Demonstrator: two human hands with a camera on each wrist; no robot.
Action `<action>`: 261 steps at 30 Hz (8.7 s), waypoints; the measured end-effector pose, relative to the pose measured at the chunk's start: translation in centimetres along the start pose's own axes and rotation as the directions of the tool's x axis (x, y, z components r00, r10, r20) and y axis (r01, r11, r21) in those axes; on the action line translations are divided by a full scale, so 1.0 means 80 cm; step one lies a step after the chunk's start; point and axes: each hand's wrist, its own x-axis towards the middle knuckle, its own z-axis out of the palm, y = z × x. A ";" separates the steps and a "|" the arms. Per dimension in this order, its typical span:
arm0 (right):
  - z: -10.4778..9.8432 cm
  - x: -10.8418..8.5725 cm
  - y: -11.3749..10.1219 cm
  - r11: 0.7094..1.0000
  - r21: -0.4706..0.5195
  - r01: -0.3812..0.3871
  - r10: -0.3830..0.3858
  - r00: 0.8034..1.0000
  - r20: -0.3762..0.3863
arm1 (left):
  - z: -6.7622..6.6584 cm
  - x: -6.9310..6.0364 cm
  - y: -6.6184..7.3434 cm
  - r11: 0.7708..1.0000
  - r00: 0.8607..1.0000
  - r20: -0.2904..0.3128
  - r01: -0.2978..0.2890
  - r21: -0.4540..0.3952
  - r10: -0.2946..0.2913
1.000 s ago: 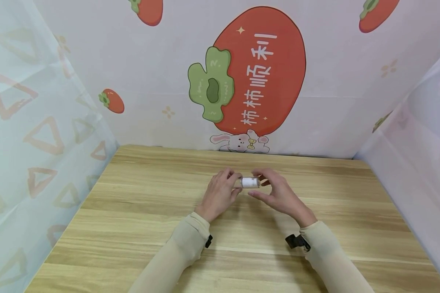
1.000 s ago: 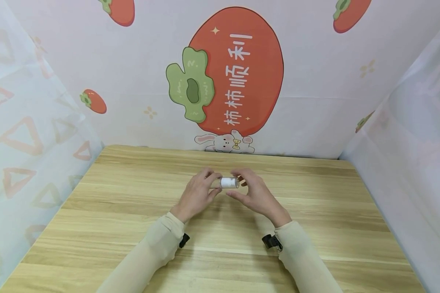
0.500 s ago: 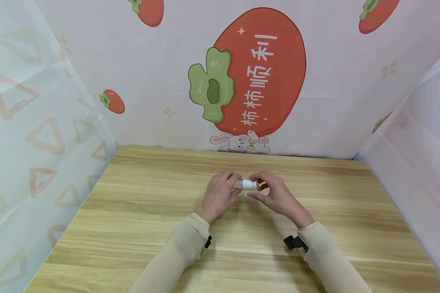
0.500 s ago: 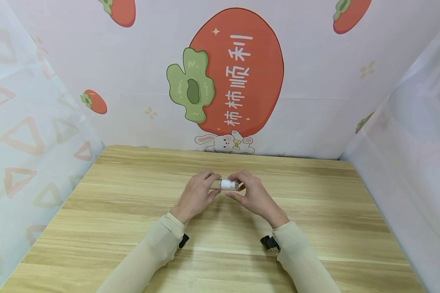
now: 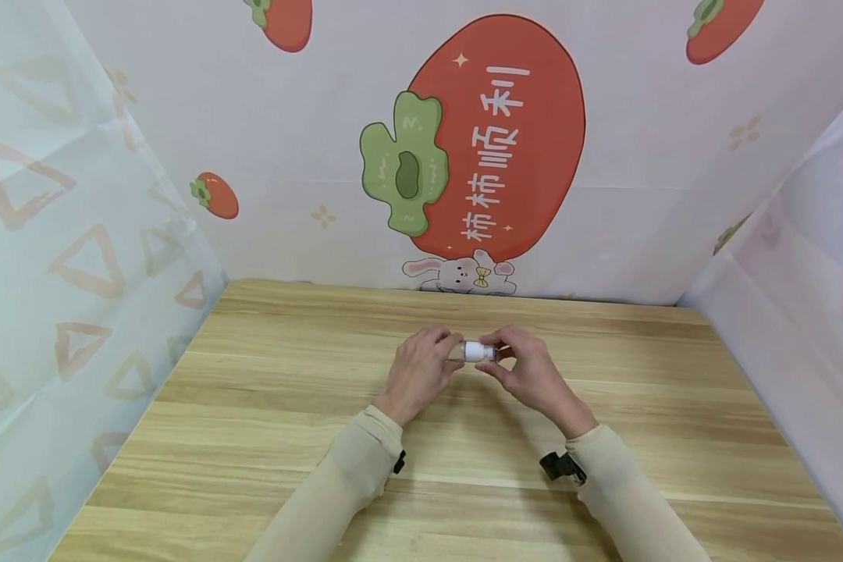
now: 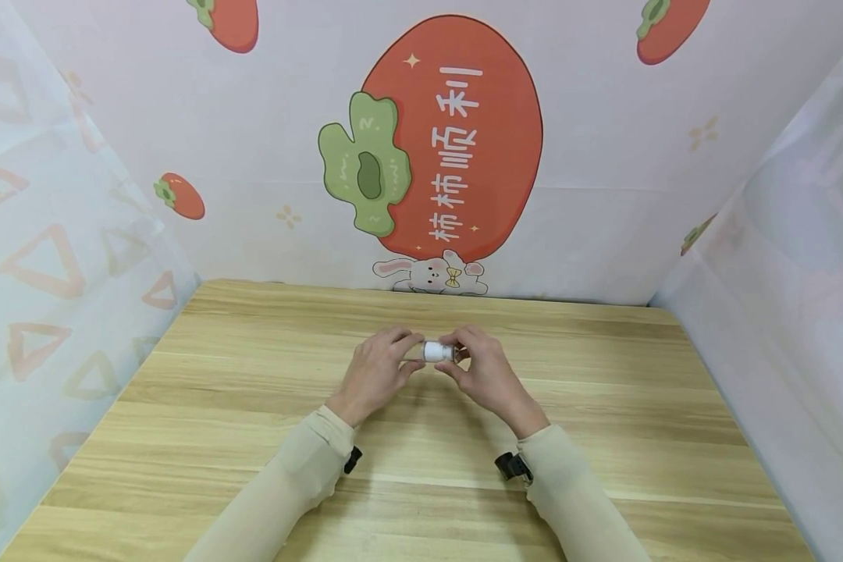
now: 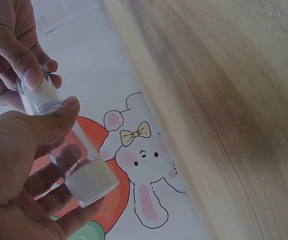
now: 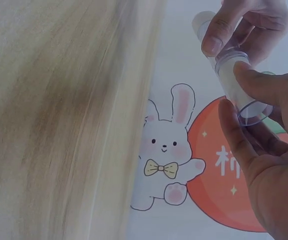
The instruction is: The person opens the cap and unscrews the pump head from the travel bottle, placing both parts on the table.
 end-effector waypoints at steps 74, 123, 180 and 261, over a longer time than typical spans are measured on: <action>-0.015 -0.001 -0.011 0.999 -0.046 -0.015 0.014 1.000 -0.017 | -0.009 0.002 -0.008 0.996 0.997 0.037 0.073 -0.058 -0.071; 0.024 0.022 0.026 0.965 -0.089 -0.247 0.256 0.958 0.126 | -0.033 -0.022 -0.067 0.914 0.941 -0.041 0.314 -0.257 -0.335; 0.071 0.063 0.039 0.905 -0.207 -0.371 0.413 0.882 0.228 | -0.034 -0.027 -0.066 0.901 0.940 -0.042 0.311 -0.301 -0.339; -0.001 -0.009 0.008 0.952 0.049 -0.302 0.280 0.926 0.254 | -0.011 0.002 -0.010 0.999 0.998 0.060 -0.002 -0.050 0.005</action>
